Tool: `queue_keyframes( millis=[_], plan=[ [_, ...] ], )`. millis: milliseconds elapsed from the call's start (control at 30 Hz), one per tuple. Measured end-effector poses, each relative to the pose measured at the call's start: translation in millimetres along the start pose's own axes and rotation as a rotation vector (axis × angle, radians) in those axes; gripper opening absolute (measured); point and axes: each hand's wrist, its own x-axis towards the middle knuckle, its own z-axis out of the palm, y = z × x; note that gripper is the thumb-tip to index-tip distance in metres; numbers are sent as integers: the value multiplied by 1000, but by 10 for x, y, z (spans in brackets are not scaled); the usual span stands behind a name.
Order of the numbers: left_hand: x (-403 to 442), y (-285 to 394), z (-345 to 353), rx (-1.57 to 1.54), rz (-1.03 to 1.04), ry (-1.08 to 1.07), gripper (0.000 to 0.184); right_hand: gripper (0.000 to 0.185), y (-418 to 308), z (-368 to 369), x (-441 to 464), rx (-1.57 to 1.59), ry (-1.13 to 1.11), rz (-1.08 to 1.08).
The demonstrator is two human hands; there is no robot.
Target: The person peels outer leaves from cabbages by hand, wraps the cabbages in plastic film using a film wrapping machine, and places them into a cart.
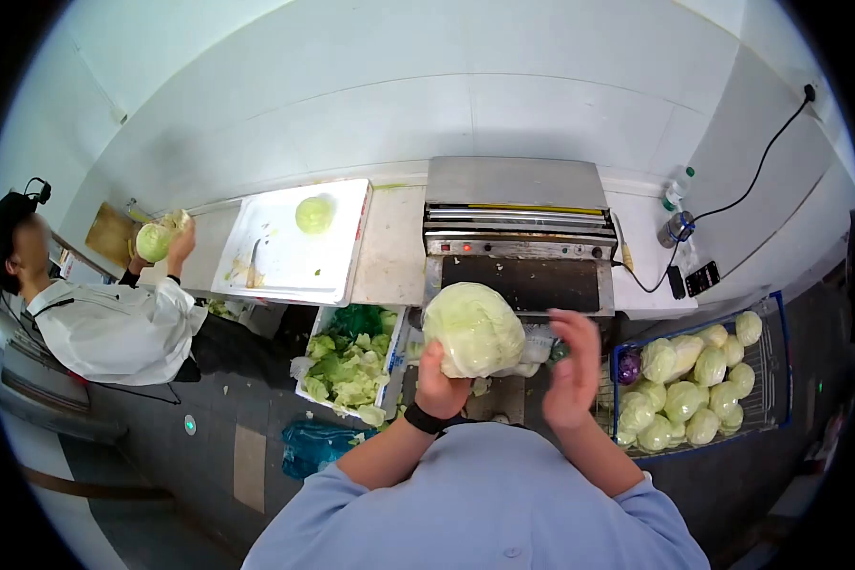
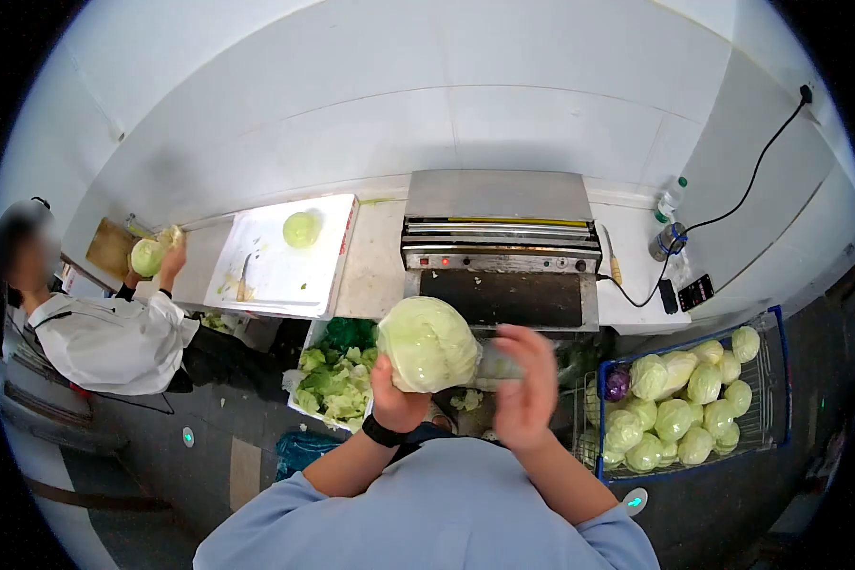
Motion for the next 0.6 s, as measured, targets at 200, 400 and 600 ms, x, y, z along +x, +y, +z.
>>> queue_keyframes(
  millis=[200,400,600],
  plan=[
    [14,-152,36,-73,74,16,77,53,1,217,65,63,-318,11],
    [9,-171,-6,-24,57,17,78,53,119,192,69,145,-225,102],
    [111,-102,-70,202,89,55,93,39,350,415,-12,567,-188,404]
  ],
)
